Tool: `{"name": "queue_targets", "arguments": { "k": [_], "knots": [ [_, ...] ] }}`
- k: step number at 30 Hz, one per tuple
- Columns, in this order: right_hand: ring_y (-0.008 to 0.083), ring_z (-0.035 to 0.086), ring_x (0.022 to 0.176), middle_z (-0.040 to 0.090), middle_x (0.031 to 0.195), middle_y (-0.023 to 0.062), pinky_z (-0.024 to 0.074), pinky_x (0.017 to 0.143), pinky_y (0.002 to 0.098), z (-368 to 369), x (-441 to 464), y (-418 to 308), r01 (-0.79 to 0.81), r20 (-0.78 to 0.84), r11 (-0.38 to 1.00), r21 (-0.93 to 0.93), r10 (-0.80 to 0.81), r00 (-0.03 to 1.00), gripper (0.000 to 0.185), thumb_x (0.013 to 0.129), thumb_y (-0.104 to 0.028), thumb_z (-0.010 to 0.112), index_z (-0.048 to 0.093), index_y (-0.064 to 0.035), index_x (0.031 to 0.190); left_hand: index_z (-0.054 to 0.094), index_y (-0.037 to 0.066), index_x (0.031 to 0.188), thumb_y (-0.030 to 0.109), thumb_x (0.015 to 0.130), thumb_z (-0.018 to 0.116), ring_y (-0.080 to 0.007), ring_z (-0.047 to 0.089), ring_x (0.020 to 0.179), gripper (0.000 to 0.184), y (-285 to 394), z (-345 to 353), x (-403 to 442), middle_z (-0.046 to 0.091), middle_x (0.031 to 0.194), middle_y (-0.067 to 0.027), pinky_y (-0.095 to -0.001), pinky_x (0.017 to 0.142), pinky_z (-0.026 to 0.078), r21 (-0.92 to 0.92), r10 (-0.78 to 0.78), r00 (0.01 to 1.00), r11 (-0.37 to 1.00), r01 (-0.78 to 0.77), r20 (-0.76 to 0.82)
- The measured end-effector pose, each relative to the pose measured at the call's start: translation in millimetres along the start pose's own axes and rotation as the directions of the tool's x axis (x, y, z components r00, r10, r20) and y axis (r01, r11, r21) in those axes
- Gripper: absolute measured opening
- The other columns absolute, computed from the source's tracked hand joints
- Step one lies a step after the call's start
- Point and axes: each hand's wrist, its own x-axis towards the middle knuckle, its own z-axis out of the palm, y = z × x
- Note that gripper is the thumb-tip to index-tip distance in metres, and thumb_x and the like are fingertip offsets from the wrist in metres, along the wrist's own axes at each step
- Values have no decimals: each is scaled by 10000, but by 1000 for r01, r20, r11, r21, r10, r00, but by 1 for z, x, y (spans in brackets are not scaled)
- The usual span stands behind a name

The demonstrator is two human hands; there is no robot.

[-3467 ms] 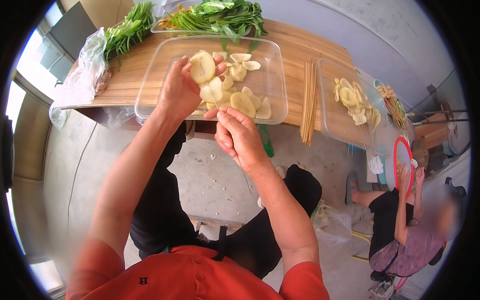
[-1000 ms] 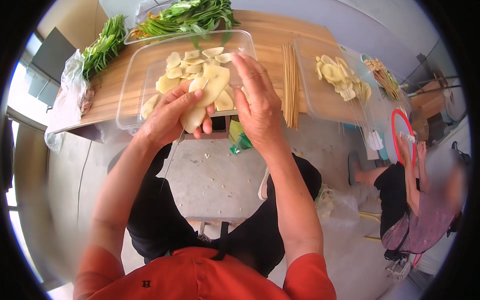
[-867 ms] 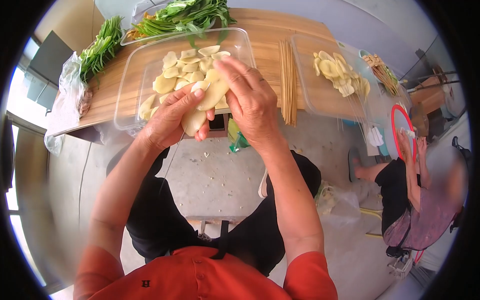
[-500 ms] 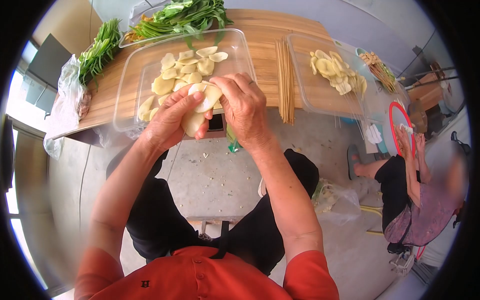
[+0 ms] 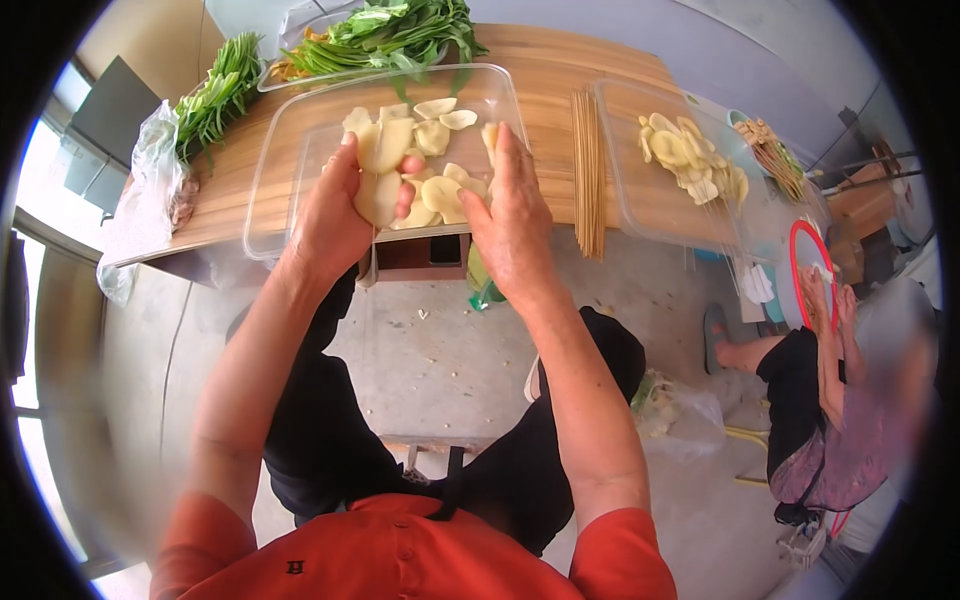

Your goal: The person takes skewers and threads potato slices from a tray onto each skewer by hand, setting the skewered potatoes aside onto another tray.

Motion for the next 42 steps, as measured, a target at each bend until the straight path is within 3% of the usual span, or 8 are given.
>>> {"name": "queue_targets", "arguments": {
  "k": [7, 12, 13, 21, 23, 30, 33, 42],
  "knots": [
    [298, 561, 1166, 522, 1322, 183, 493, 905, 383, -9, 4, -4, 169, -69, 983, -70, -173, 982, 488, 865, -39, 633, 489, -11, 1331, 462, 8, 1243, 345, 1048, 218, -265, 556, 884, 460, -1, -11, 10, 598, 1109, -188, -399, 835, 473, -415, 36, 998, 908, -55, -53],
    [230, 664, 658, 681, 759, 106, 497, 602, 329, -16, -7, -28, -455, 512, 831, 321, 252, 821, 230, 903, -191, 652, 647, -56, 1089, 468, 55, 1248, 402, 1045, 254, -238, 550, 926, 455, -1, -21, 14, 559, 1084, -132, -394, 866, 486, -427, 130, 987, 890, -158, -95],
    [233, 638, 573, 655, 669, 99, 488, 561, 337, -10, -14, -30, -251, 434, 925, 285, 108, 894, 278, 895, -242, 663, 639, -48, 1093, 468, 55, 1248, 402, 1045, 254, -238, 550, 926, 455, 0, -22, 15, 559, 1084, -132, -394, 866, 486, -425, 132, 986, 891, -161, -97],
    [281, 656, 627, 663, 712, 147, 498, 594, 379, -7, -33, -56, -170, 562, 969, 182, 40, 826, 268, 884, -184, 661, 621, -26, 1096, 486, 74, 1176, 531, 1015, 303, -215, 546, 836, 517, 5, -26, 17, 564, 942, -79, -369, 780, 511, -364, 127, 923, 893, -266, -362],
    [142, 568, 511, 585, 606, 83, 463, 540, 295, 1, -41, -51, -175, 538, 949, 262, 6, 843, 244, 905, -142, 642, 628, -19, 1116, 486, 75, 1174, 523, 1015, 320, -211, 543, 823, 503, 6, -24, 16, 563, 930, -76, -360, 764, 510, -348, 126, 920, 899, -264, -372],
    [79, 459, 530, 527, 611, 30, 408, 523, 256, 5, -44, -58, -238, 485, 908, 345, 44, 874, 190, 973, -141, 539, 646, -14, 1065, 498, 84, 1167, 491, 1014, 377, -200, 531, 775, 451, 7, -21, 12, 555, 901, -71, -343, 719, 495, -339, 139, 899, 894, -295, -416],
    [257, 569, 534, 581, 629, 148, 442, 544, 339, 6, -45, -63, -202, 463, 918, 341, 24, 886, 184, 973, -139, 528, 634, -1, 1033, 501, 92, 1169, 468, 1014, 404, -195, 520, 748, 418, 7, -19, 10, 549, 890, -68, -339, 711, 490, -315, 160, 904, 901, -298, -396],
    [34, 340, 507, 389, 573, -60, 299, 481, 209, 7, -48, -66, -489, 597, 757, 434, 165, 785, 239, 1015, -186, 481, 652, -19, 1027, 489, 102, 1189, 395, 998, 495, -188, 512, 714, 349, 4, -17, 10, 541, 876, -64, -339, 685, 487, -239, 183, 874, 919, -315, -450]
  ]
}}
